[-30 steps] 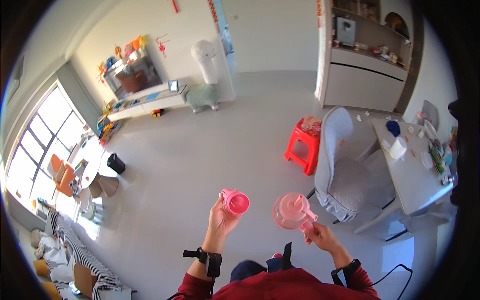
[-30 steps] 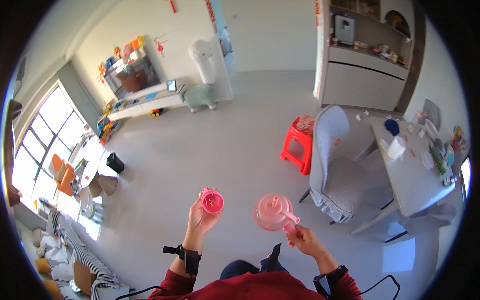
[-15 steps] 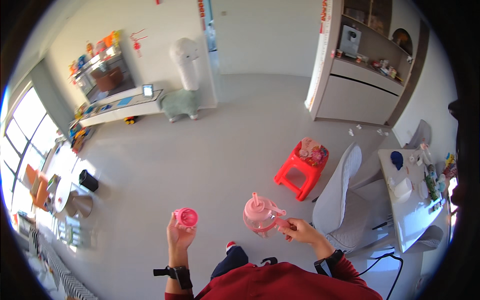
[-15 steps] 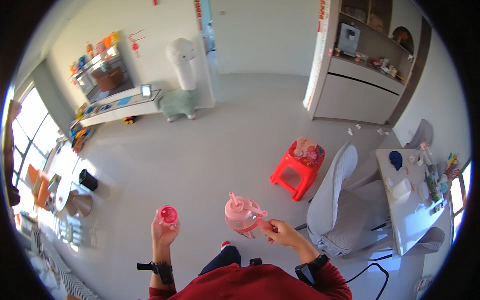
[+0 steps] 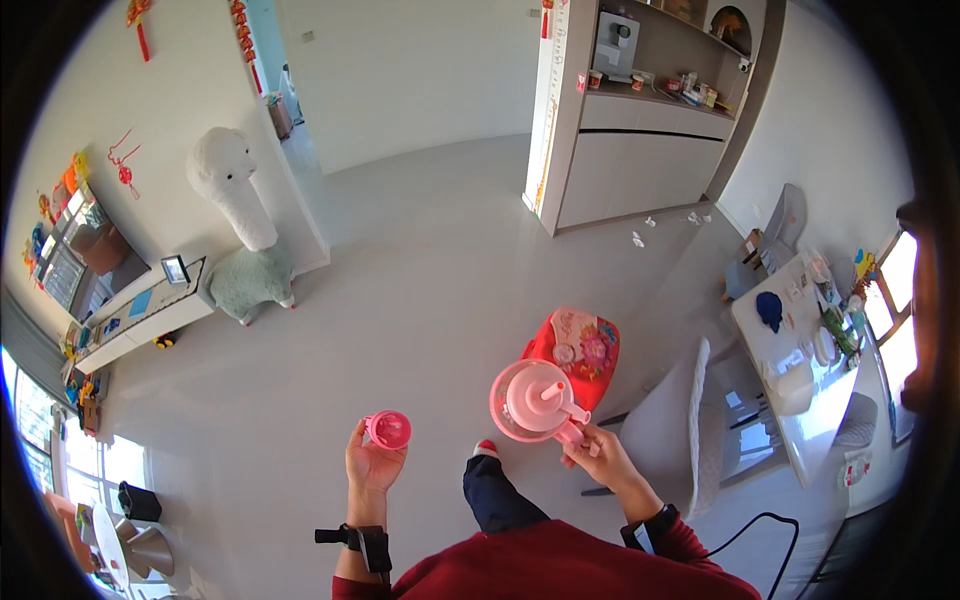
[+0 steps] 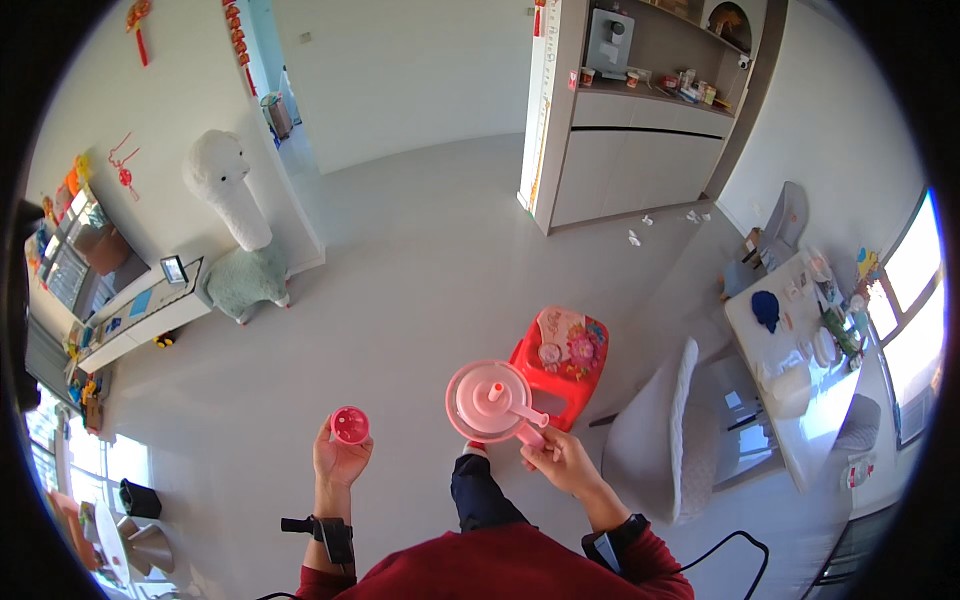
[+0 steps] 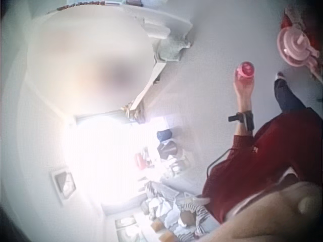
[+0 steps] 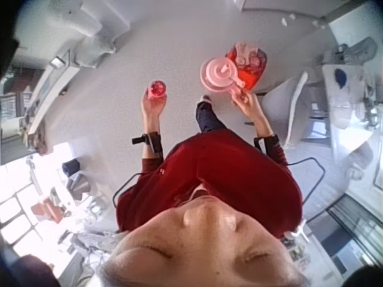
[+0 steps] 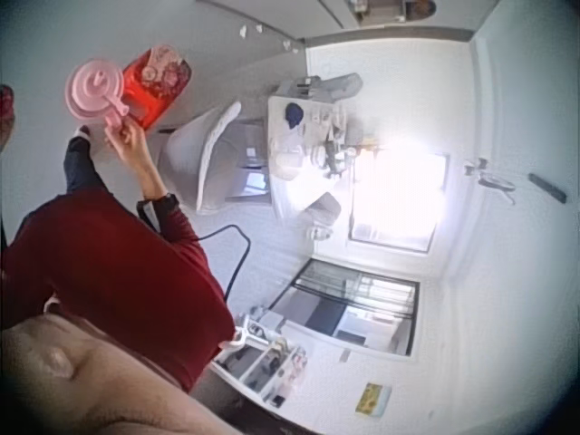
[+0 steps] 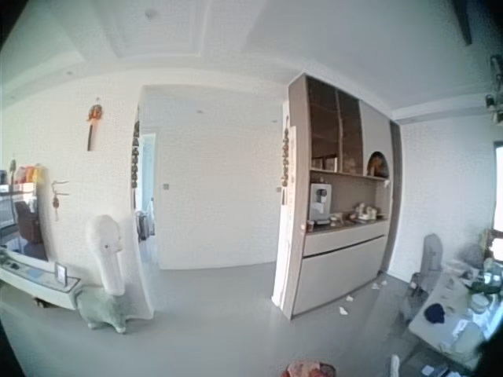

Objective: The person cleans small figurines and a pink water bottle with a blue cloth, then places the figurines on a water dispenser. They also wipe the table surface and move a red package to a nearby cabinet.

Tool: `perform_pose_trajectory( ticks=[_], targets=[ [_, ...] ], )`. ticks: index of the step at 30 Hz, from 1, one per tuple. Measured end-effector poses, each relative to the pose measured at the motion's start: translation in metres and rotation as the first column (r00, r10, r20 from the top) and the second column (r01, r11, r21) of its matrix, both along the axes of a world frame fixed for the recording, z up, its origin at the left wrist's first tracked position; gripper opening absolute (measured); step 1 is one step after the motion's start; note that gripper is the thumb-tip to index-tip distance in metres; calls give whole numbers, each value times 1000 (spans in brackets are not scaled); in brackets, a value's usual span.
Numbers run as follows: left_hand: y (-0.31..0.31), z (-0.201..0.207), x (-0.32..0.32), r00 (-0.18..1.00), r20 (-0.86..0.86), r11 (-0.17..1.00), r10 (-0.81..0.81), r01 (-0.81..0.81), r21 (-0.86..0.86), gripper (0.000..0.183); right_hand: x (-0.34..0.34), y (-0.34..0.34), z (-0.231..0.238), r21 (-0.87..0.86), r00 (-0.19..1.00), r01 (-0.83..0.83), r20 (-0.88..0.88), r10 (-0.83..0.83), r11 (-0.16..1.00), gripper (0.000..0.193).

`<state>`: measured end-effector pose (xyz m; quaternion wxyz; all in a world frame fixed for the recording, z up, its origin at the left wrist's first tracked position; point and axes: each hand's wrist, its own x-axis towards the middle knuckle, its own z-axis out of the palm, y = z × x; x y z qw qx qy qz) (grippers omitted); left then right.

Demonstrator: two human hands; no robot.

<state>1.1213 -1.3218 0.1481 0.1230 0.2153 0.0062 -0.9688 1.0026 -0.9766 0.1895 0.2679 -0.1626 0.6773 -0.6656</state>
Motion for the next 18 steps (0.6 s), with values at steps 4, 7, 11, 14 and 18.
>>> perform_pose_trajectory(
  ticks=[4, 7, 11, 14, 18],
  targets=[
    [-37, 25, -106, 998, 44, 999, -33, 34, -11, 26, -105, -36, 14, -33, 997, -39, 63, 41, 999, 26],
    [-63, 33, -179, 984, 175, 992, 24, -3, -122, 26, -172, -62, 25, -90, 992, -35, 114, 45, 995, 26],
    [-111, 10, -248, 995, 75, 989, 65, -54, -136, 24, -249, -93, 27, -136, 995, 22, 103, -8, 990, 24],
    [-160, -14, -298, 995, 47, 994, 93, -90, -60, 24, -307, -106, 17, 10, 984, 41, 171, -42, 999, 25],
    [-215, -28, -382, 957, 235, 971, 168, -120, -206, 23, -385, -130, -15, -53, 966, 236, 120, -228, 970, 23]
  ],
)
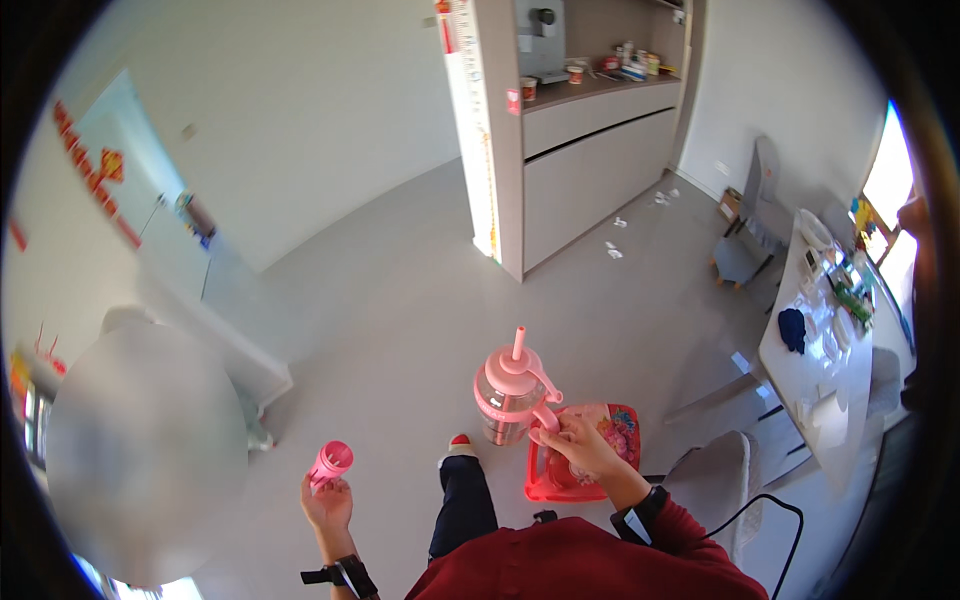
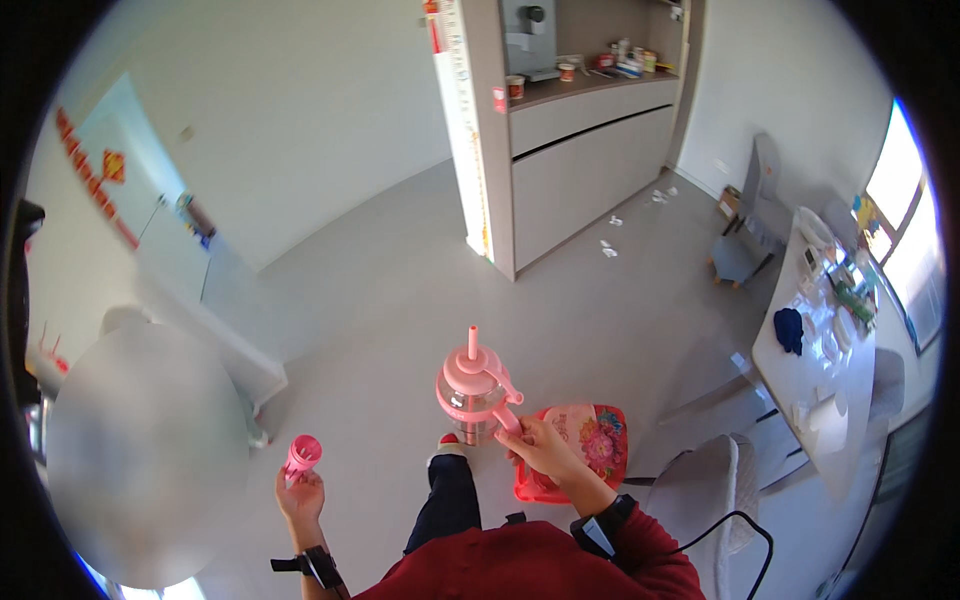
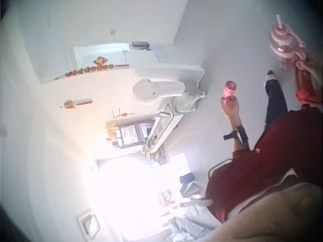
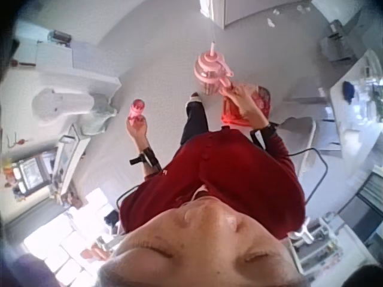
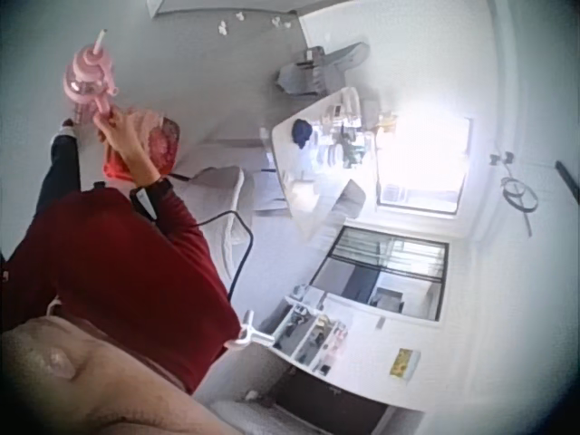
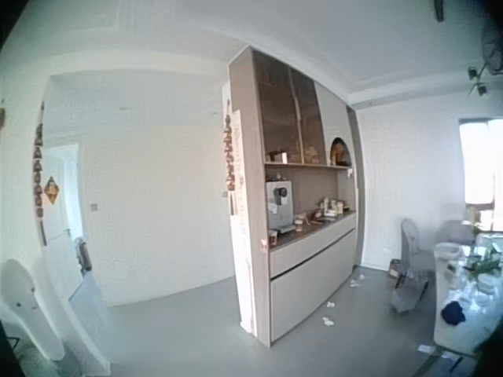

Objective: The person cleans small figurines and a pink water bottle with a blue cloth, then places the figurines on a water dispenser. They also wipe the table surface and move a red package to a nearby cabinet.

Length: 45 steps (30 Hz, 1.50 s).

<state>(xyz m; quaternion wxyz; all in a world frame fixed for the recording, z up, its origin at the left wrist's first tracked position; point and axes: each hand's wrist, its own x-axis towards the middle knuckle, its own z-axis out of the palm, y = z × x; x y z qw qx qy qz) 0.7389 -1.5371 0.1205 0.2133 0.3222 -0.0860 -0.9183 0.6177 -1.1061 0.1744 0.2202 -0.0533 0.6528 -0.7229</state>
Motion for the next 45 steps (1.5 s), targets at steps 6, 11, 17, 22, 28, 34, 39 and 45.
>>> perform_pose_trajectory(
  ticks=[6, 11, 17, 22, 28, 34, 39, 45],
  targets=[
    [-43, 0, -201, 981, -2, 902, -193, 176, -393, 24, -120, 0, -16, 103, 882, 399, 229, -412, 911, 20],
    [15, 2, -404, 711, -104, 704, -696, 646, -295, 31, -163, 34, -2, -25, 721, 686, 161, -674, 728, 19],
    [188, 17, -534, 475, 62, 446, -878, 858, -254, 28, -175, 91, -23, 148, 307, 936, 102, -946, 320, 21],
    [294, 12, -612, 357, 61, 323, -932, 896, -306, 28, -208, 175, -38, 33, 78, 996, 105, -991, 82, 17],
    [432, 24, -725, 175, 124, 150, -977, 970, -192, 35, -258, 275, -34, 50, -200, 980, 153, -968, -195, 18],
    [591, 29, -757, -161, 66, -174, -985, 911, -373, 41, -256, 342, -19, 83, -389, 920, 67, -919, -384, 14],
    [717, 16, -755, -439, 146, -462, -887, 843, -276, 44, -248, 400, -18, 100, -585, 807, 0, -811, -582, 13],
    [873, -12, -769, -663, 112, -664, -740, 696, -273, 40, -241, 488, -54, 135, -757, 628, -123, -642, -767, 13]
  ],
)
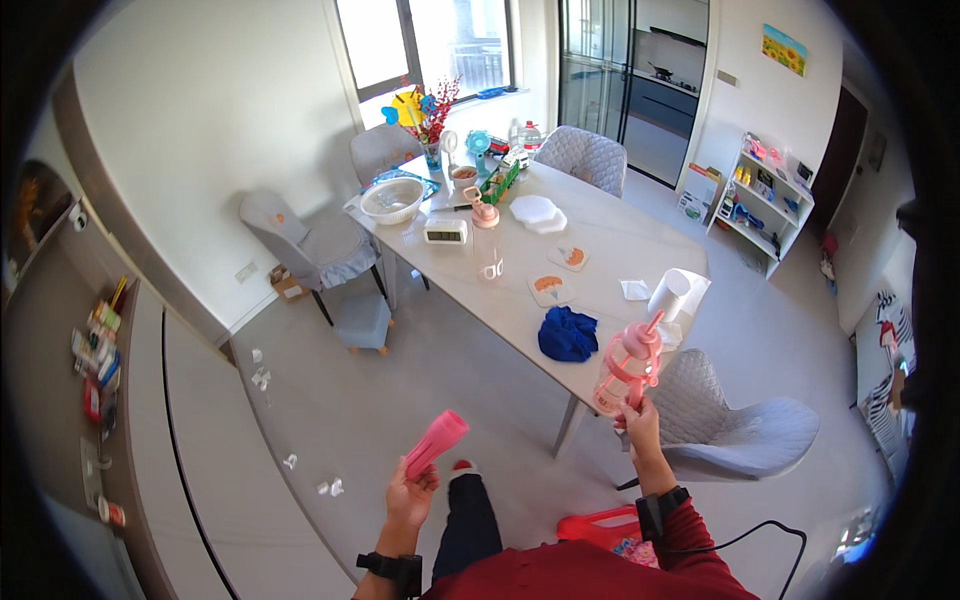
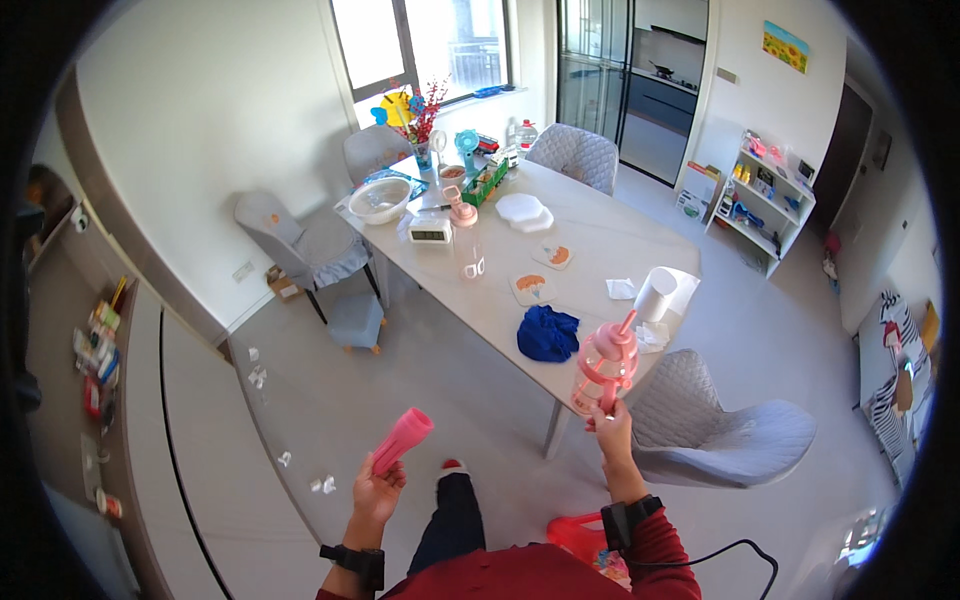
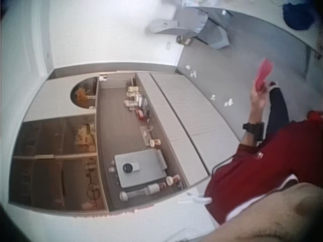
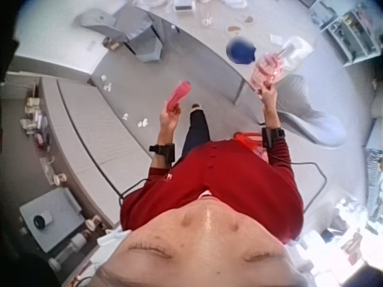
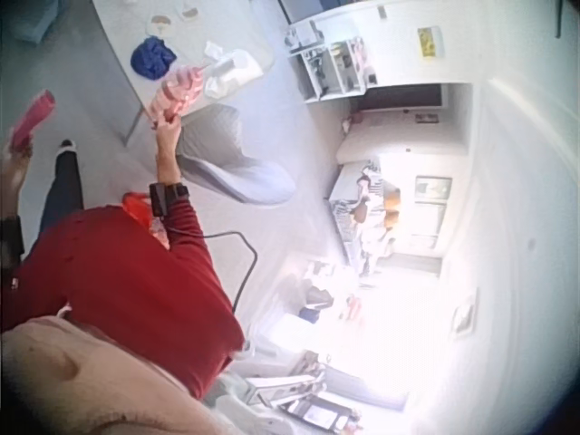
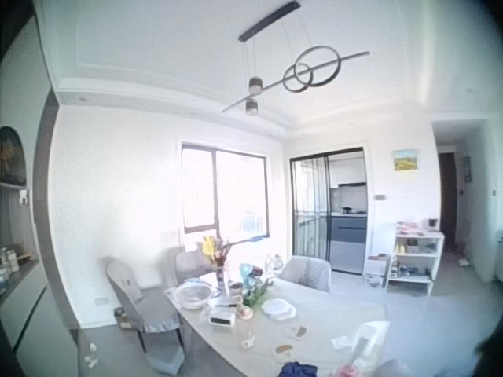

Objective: The person cleans small figurines and a pink water bottle with a blue cloth, then places the figurines on a water dispenser. They also wipe the table surface and move a red package to a nearby cabinet.

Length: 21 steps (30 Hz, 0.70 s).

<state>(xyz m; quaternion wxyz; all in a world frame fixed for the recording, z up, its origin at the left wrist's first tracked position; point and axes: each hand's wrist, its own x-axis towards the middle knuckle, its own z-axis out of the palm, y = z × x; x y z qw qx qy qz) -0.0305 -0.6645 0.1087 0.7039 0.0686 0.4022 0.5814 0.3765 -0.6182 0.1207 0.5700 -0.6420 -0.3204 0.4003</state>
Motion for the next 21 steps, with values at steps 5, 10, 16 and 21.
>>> perform_pose_trajectory(
  ticks=[5, 10, 16, 21],
  targets=[
    [137, 2, -3, 986, -67, 988, -154, 154, -10, 30, -15, 67, -10, -38, 957, 288, -15, -289, 957, 13],
    [263, 18, 27, 911, -162, 917, -378, 393, 71, 26, -23, 97, 4, -104, 929, 370, 31, -368, 923, 19],
    [328, 29, 96, 816, -125, 817, -564, 573, 58, 29, -14, 92, 6, -185, 912, 374, 252, -324, 909, 22],
    [334, 30, 128, 793, -103, 795, -601, 606, 29, 32, -6, 73, -9, -193, 915, 351, 277, -293, 916, 20]
  ],
)
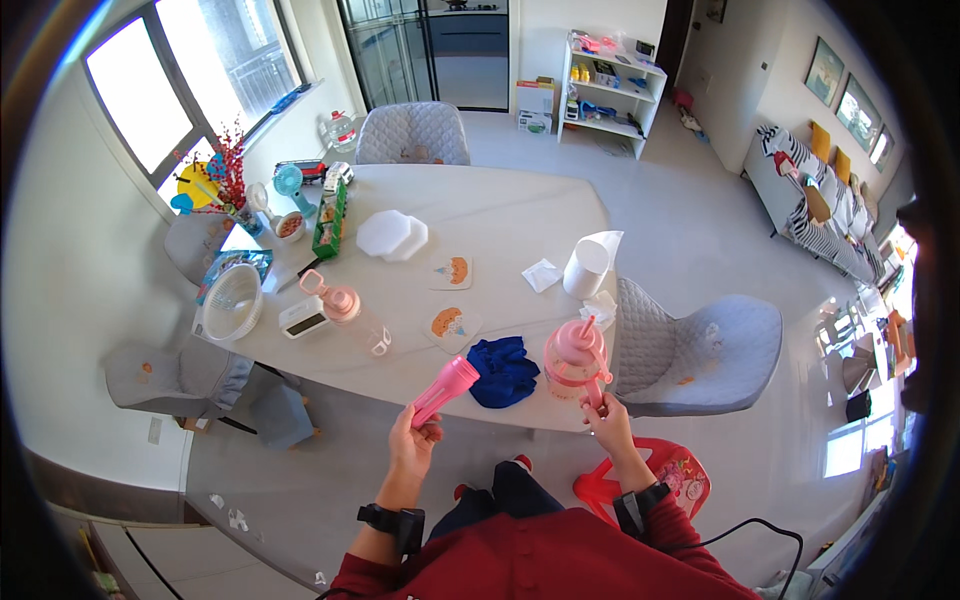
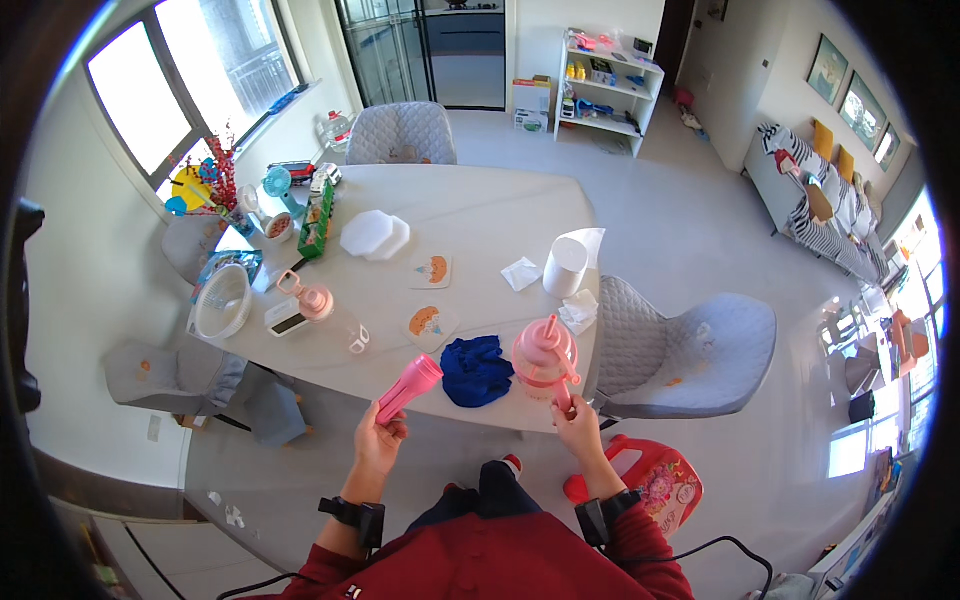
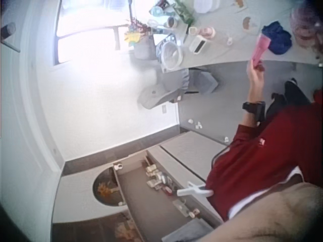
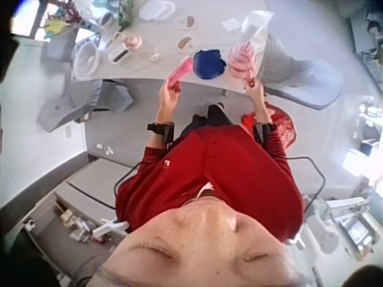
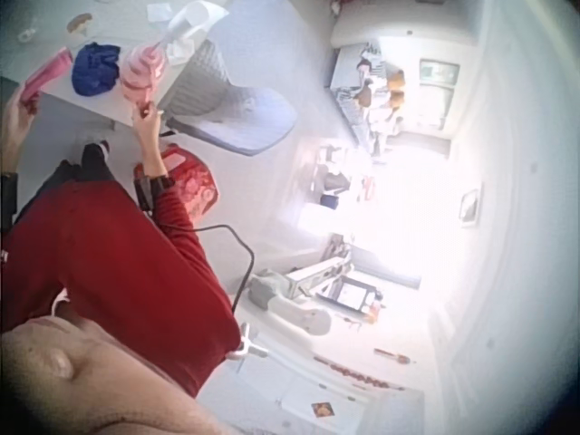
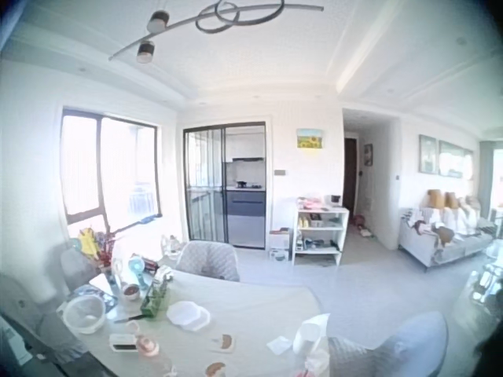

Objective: The person cleans small figurines and a pink water bottle with a blue cloth, then places the figurines on a water dispenser. They also wipe the table surface and move a red package to a nearby cabinet.

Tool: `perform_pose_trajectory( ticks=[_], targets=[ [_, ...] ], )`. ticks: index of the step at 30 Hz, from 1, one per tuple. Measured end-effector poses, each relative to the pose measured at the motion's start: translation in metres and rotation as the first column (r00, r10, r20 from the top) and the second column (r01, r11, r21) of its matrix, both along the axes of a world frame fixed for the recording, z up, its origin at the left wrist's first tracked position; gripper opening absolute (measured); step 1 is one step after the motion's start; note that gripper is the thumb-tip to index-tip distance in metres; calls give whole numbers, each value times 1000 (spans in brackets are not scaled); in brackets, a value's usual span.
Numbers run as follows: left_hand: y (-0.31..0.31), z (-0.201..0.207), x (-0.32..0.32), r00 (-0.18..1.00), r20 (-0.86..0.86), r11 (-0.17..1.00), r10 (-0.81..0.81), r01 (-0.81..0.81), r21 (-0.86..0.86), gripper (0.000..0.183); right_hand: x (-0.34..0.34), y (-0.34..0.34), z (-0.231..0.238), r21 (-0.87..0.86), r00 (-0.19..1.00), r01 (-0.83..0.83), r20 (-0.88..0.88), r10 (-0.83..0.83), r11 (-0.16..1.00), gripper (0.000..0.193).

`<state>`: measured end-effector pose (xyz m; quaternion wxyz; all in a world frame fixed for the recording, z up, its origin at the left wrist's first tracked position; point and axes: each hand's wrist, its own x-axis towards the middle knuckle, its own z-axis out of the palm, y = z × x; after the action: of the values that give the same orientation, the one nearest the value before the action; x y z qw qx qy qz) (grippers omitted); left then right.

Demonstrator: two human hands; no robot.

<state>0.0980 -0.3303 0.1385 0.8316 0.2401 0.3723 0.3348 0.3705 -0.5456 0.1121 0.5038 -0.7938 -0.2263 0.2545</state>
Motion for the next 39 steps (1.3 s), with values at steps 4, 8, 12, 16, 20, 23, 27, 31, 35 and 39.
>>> perform_pose_trajectory(
  ticks=[4, 8, 12, 16, 20, 23, 27, 31, 35, 39],
  targets=[
    [7, -3, 13, 999, -52, 998, -3, 0, -61, 32, -2, -17, -11, 111, 998, 26, -62, -20, 993, 17],
    [17, -8, 25, 994, -101, 994, -33, 22, -111, 33, -1, -27, -9, -44, 990, 90, 117, -84, 995, 21],
    [27, -11, 37, 994, -67, 991, -84, 76, -113, 34, -3, -25, -1, -41, 978, 49, 203, -40, 998, 19],
    [41, -10, 44, 985, -100, 990, -139, 137, -21, 32, -14, -21, 0, -31, 973, 79, 219, -70, 996, 17],
    [56, -3, 44, 973, -170, 980, -155, 173, 96, 29, -18, -19, -6, -8, 961, 131, 245, -125, 991, 16],
    [66, 2, 40, 967, -170, 966, -188, 213, 145, 29, -20, -17, -12, 43, 955, 176, 235, -181, 983, 12],
    [79, 3, 38, 961, -124, 962, -248, 259, 84, 29, -21, -13, -17, -15, 943, 223, 256, -212, 975, 17],
    [91, -1, 36, 950, -111, 955, -290, 295, 27, 31, -23, -9, -17, -43, 930, 256, 285, -234, 966, 20],
    [100, -4, 33, 943, -107, 947, -316, 319, 20, 32, -30, -12, -11, 76, 889, 276, 357, -285, 958, 26],
    [106, -3, 23, 949, -126, 954, -290, 297, 44, 33, -46, -39, 7, -326, 903, 325, 385, -189, 887, 39]
  ],
)
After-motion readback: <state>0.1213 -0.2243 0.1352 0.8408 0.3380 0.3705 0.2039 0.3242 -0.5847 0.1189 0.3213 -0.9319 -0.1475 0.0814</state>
